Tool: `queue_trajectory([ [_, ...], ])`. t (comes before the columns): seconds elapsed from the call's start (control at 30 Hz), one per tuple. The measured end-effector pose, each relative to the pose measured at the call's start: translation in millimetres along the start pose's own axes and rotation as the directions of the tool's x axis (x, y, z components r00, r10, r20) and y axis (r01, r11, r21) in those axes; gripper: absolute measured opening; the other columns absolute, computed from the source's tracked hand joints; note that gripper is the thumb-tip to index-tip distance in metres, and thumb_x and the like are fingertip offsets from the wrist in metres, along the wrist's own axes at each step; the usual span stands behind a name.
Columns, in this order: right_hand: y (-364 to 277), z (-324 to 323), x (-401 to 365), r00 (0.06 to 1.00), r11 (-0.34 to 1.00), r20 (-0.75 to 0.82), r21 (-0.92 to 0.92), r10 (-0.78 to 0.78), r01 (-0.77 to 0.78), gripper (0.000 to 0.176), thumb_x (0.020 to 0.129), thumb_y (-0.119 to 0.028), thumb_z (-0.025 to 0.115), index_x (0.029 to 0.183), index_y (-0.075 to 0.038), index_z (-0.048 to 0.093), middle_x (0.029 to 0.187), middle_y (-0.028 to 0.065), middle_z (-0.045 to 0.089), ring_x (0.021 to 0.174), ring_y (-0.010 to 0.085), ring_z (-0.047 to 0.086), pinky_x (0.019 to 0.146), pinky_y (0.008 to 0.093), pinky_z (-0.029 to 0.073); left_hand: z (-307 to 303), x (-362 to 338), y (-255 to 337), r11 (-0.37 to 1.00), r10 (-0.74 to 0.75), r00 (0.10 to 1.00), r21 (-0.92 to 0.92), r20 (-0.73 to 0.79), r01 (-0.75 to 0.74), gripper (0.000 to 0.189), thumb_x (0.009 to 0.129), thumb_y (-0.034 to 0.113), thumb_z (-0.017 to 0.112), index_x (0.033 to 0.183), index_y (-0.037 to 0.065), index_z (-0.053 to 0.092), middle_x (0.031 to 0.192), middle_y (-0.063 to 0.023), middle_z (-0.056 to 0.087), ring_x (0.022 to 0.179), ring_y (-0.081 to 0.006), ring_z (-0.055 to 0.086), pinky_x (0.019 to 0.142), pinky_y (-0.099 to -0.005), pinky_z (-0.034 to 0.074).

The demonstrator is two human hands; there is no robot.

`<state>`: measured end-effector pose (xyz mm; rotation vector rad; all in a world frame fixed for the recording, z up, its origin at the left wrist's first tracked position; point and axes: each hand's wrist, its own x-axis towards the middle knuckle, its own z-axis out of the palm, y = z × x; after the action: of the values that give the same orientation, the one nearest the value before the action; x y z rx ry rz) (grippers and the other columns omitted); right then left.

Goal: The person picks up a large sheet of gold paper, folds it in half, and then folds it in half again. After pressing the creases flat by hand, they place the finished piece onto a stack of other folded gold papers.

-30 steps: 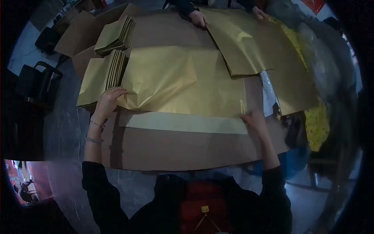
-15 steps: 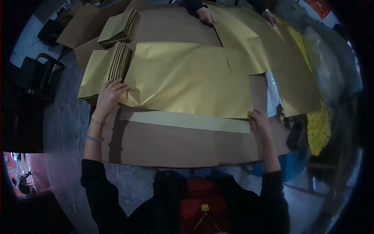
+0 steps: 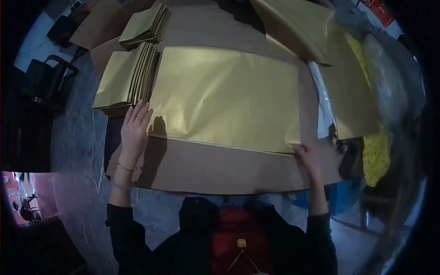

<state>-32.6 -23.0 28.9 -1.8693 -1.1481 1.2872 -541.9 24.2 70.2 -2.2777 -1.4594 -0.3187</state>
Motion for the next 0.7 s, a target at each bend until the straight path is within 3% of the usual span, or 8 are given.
queue_trajectory([
  [0.07, 1.0, 2.3, -1.8, 1.0, 1.0, -0.007, -0.026, 0.006, -0.006, 0.021, 0.087, -0.02, 0.061, 0.075, -0.002, 0.058, 0.059, -0.0039, 0.048, 0.05, 0.0045, 0.042, 0.045, 0.0225, 0.032, -4.7, -1.3, 36.4, 0.979, 0.006, 1.0, -0.205, -0.008, -0.008, 0.026, 0.081, 0.006, 0.057, 0.106, 0.003, 0.063, 0.119, -0.0102, 0.059, 0.124, -0.026, 0.048, 0.103, -0.0433, 0.038],
  [0.2, 2.3, 2.4, 0.9, 0.998, 1.0, -0.058, -0.018, 0.009, -0.011, 0.023, 0.086, -0.021, 0.062, 0.077, 0.0, 0.06, 0.061, -0.0028, 0.052, 0.051, 0.0052, 0.045, 0.045, 0.0229, 0.033, 2.5, 3.7, 88.4, 0.903, 0.179, 0.983, -0.403, 0.037, -0.149, 0.037, 0.079, 0.021, 0.067, 0.112, 0.006, 0.059, 0.122, -0.0082, 0.056, 0.122, -0.0266, 0.048, 0.102, -0.0428, 0.038],
  [0.33, 9.2, -2.9, 3.3, 0.998, 0.995, -0.05, -0.089, 0.036, -0.04, 0.023, 0.086, -0.021, 0.064, 0.083, 0.002, 0.061, 0.063, -0.0007, 0.055, 0.052, 0.006, 0.047, 0.045, 0.0235, 0.035, 17.2, 9.9, 103.6, 0.873, 0.307, 0.952, -0.404, 0.022, -0.272, 0.042, 0.075, 0.022, 0.069, 0.112, 0.005, 0.058, 0.123, -0.0073, 0.055, 0.123, -0.0258, 0.047, 0.101, -0.0432, 0.038],
  [0.5, 8.7, -1.2, -0.2, 0.996, 0.994, -0.032, -0.067, 0.083, -0.085, 0.023, 0.085, -0.02, 0.064, 0.086, 0.003, 0.061, 0.065, 0.0015, 0.059, 0.052, 0.0067, 0.049, 0.047, 0.0237, 0.037, 20.8, 9.4, 103.5, 0.859, 0.335, 0.942, -0.411, 0.002, -0.305, 0.035, 0.077, 0.018, 0.062, 0.11, 0.004, 0.059, 0.121, -0.0085, 0.056, 0.122, -0.0263, 0.047, 0.102, -0.044, 0.037],
  [0.57, 10.4, 0.7, -0.6, 0.998, 0.999, -0.063, -0.045, -0.028, 0.025, 0.022, 0.085, -0.019, 0.064, 0.085, 0.003, 0.062, 0.064, 0.0023, 0.06, 0.054, 0.0076, 0.051, 0.048, 0.0245, 0.038, 21.0, 8.4, 103.3, 0.863, 0.34, 0.94, -0.402, 0.011, -0.307, 0.033, 0.079, 0.016, 0.059, 0.109, 0.004, 0.06, 0.12, -0.0089, 0.056, 0.122, -0.0266, 0.047, 0.103, -0.0444, 0.037],
  [0.7, 2.8, -0.5, -0.1, 0.999, 0.994, -0.039, -0.112, 0.003, -0.007, 0.021, 0.084, -0.018, 0.063, 0.086, 0.003, 0.062, 0.065, 0.0034, 0.061, 0.056, 0.0089, 0.055, 0.049, 0.0257, 0.04, 24.6, 8.9, 103.8, 0.863, 0.364, 0.931, -0.37, -0.016, -0.344, 0.026, 0.079, 0.014, 0.054, 0.102, 0.003, 0.062, 0.117, -0.0098, 0.058, 0.12, -0.0271, 0.049, 0.102, -0.0452, 0.037],
])
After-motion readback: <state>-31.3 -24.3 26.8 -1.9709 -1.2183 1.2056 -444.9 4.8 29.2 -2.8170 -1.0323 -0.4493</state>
